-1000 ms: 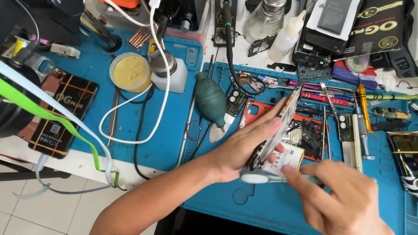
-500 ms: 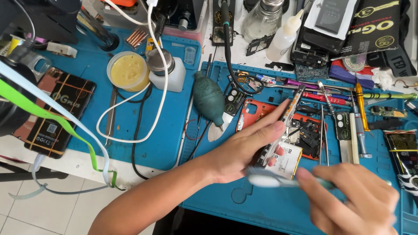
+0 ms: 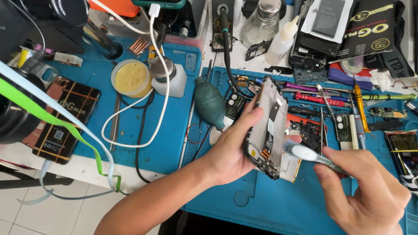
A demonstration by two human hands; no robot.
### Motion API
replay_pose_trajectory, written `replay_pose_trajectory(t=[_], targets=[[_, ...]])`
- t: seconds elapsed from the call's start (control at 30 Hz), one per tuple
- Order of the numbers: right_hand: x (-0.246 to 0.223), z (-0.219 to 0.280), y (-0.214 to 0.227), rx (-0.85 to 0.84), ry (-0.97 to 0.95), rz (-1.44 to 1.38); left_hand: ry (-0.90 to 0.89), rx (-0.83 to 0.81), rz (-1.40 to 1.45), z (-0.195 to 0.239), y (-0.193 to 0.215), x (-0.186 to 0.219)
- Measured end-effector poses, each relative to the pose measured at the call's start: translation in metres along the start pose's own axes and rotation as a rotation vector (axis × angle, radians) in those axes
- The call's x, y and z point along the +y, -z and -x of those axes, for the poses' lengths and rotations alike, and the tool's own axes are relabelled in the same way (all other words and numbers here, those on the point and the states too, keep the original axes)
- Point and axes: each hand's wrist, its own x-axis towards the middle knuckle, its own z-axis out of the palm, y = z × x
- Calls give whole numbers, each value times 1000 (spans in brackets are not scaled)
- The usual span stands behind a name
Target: The person uses tweezers to remove a ribbon cable from a disassembled smartphone, then uses a small brush to clean the interior frame and components. The phone remains open on the workbench throughout the clip.
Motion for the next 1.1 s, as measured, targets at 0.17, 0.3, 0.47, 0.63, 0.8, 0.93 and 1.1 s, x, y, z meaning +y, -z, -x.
replay_pose_trajectory(t=[0.17,0.3,0.47,0.63,0.8,0.93,1.1], targets=[[-35,-5,2,20,-84,-42,1,157,-109,1,-12,4],[-40,9,-7,27,-45,4,-13,275,-105,-3,-21,4],[-23,16,-7,-78,68,153,-31,213,-120,0,-7,3],[-6,22,6,-176,135,311,-17,209,-124,1,-5,4],[3,27,11,-230,162,376,31,208,-112,2,-2,5],[10,27,16,-287,178,406,14,240,-136,2,-5,6],[3,15,15,-195,211,322,-8,185,-118,3,-4,6]])
